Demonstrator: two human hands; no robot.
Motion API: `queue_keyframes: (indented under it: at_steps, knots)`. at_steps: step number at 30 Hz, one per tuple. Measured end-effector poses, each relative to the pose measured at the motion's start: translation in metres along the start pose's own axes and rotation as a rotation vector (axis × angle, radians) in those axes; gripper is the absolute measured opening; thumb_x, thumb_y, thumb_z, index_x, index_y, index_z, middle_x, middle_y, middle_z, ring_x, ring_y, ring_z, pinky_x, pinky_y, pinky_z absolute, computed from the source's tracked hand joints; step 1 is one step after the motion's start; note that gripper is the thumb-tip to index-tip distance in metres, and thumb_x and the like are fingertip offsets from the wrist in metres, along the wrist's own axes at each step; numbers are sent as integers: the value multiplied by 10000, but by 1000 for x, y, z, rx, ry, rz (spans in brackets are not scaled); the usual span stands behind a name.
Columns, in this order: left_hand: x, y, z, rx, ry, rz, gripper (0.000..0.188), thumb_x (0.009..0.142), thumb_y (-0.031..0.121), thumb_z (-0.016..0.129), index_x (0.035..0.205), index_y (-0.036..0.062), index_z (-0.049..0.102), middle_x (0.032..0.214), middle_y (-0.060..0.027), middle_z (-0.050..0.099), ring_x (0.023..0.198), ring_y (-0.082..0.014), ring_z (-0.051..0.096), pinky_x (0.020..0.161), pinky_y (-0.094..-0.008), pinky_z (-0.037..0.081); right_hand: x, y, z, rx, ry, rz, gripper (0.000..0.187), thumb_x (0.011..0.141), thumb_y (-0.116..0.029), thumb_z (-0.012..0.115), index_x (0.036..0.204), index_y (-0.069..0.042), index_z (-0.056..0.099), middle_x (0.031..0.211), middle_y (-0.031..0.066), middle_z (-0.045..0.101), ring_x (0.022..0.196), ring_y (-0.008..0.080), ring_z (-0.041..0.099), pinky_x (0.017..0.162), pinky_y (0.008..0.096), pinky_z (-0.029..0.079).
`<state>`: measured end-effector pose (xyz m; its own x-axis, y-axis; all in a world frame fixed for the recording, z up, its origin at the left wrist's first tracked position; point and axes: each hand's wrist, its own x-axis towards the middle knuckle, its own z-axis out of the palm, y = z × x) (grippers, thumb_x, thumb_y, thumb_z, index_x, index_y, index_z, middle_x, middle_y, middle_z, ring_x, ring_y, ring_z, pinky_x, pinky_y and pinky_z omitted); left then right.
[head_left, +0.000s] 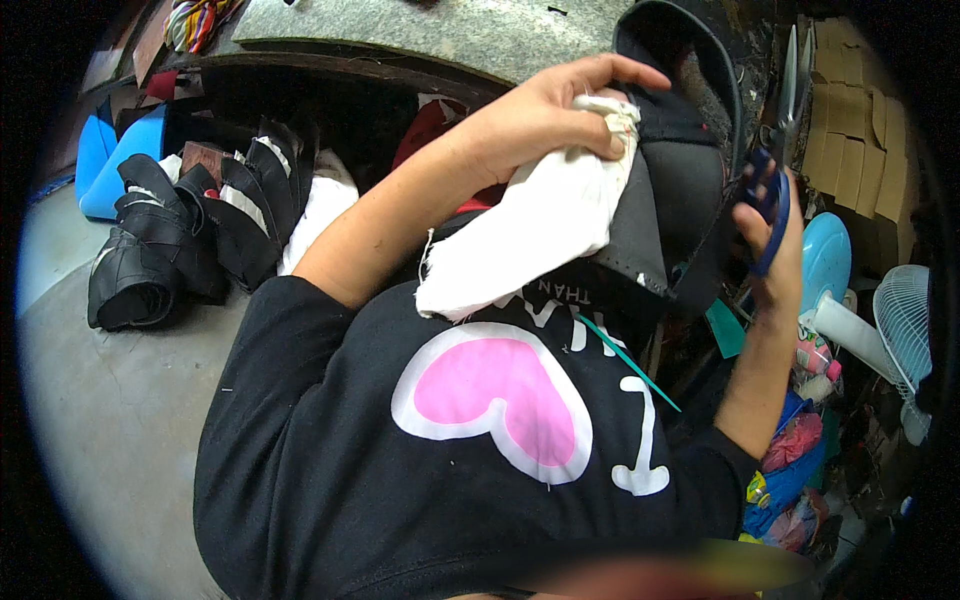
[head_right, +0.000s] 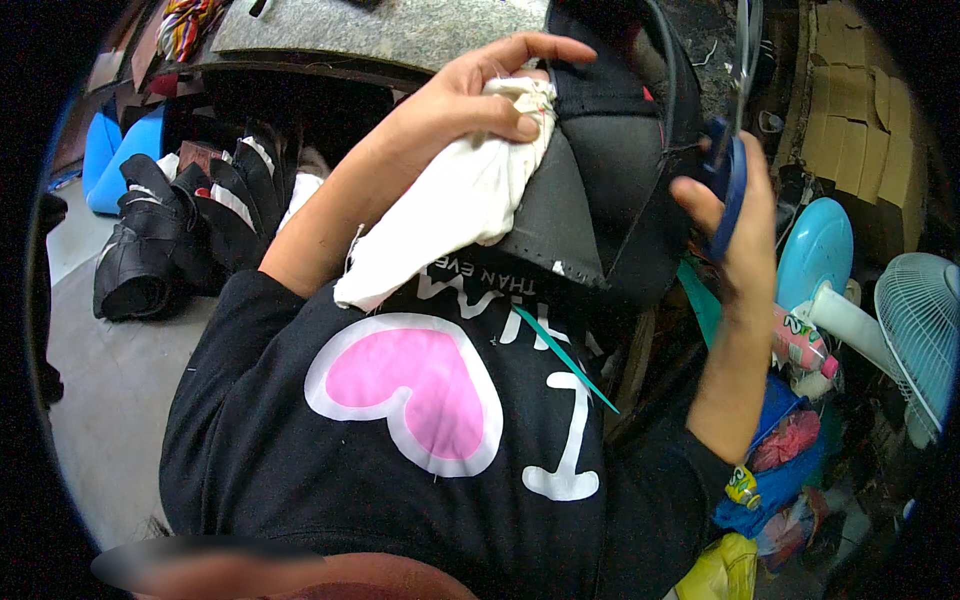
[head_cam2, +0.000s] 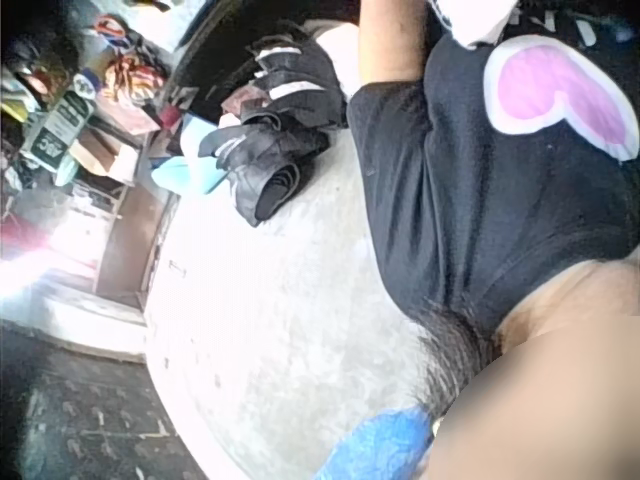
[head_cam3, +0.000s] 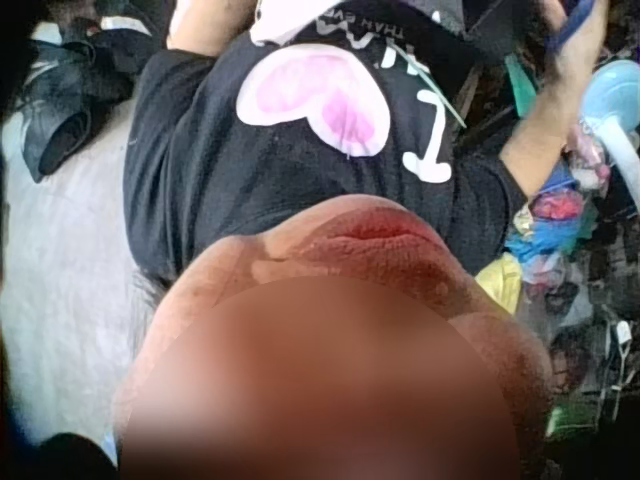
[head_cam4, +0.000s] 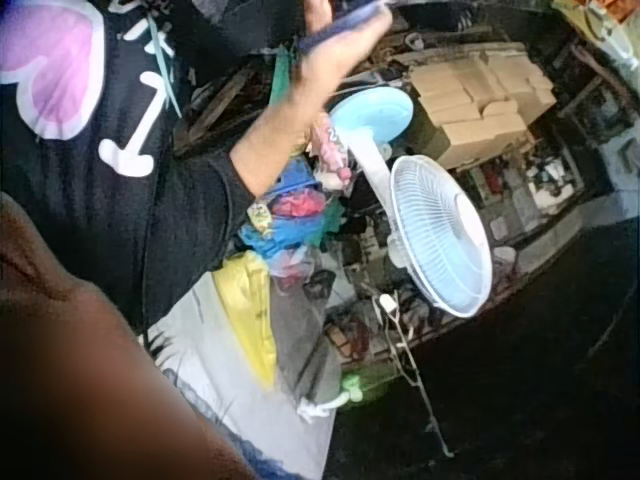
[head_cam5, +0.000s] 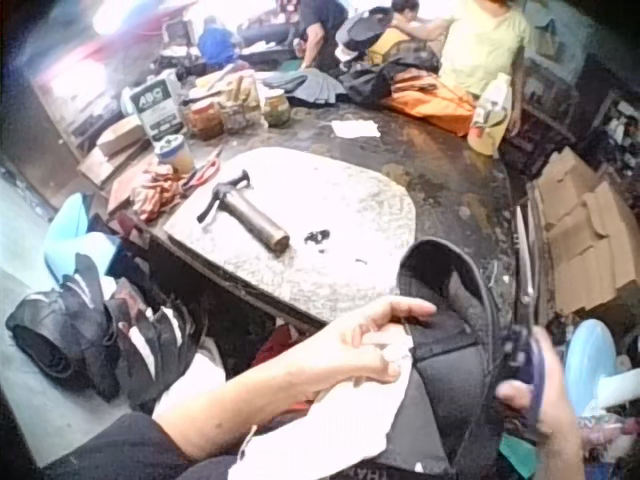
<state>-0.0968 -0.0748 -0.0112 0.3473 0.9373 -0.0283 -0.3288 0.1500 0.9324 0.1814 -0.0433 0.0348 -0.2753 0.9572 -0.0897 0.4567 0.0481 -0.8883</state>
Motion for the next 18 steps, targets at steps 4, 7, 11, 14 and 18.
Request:
queue_keyframes:
  at_steps: [4,7,11,14,18]
  knots:
    - [-1,-3,4,410,107,1,597,751,126,678,1319,42,513,1077,-148,648,887,-216,662,800,-294,526,12,-5,25,367,82,69,530,662,-158,830,1108,-34,571,1008,20,568,934,141,559,894,266,415]
    - [-3,-10,9,738,163,177,554,775,221,698,1259,5,536,1142,-205,647,1039,-343,646,943,-381,486,16,-17,31,401,133,-66,496,656,-134,804,1086,-39,575,1008,22,566,955,149,555,926,280,396]
    - [-3,-13,7,790,191,99,463,760,177,688,1171,7,559,1056,-224,660,1020,-345,650,915,-412,494,19,-27,31,283,327,-389,402,666,-130,763,1029,-39,617,1001,76,614,969,189,580,928,320,423]
    - [-7,-10,6,768,202,61,416,754,152,692,1126,16,562,973,-177,665,937,-295,664,852,-380,508,11,-30,15,646,363,-284,275,752,-129,670,988,5,626,930,137,657,809,229,660,771,331,548]
    - [-11,1,3,343,163,-7,310,794,108,678,1078,57,564,915,-60,637,817,-125,622,712,-250,487,30,-15,0,578,470,-312,247,755,-24,708,983,0,616,916,85,633,817,164,646,822,281,520]
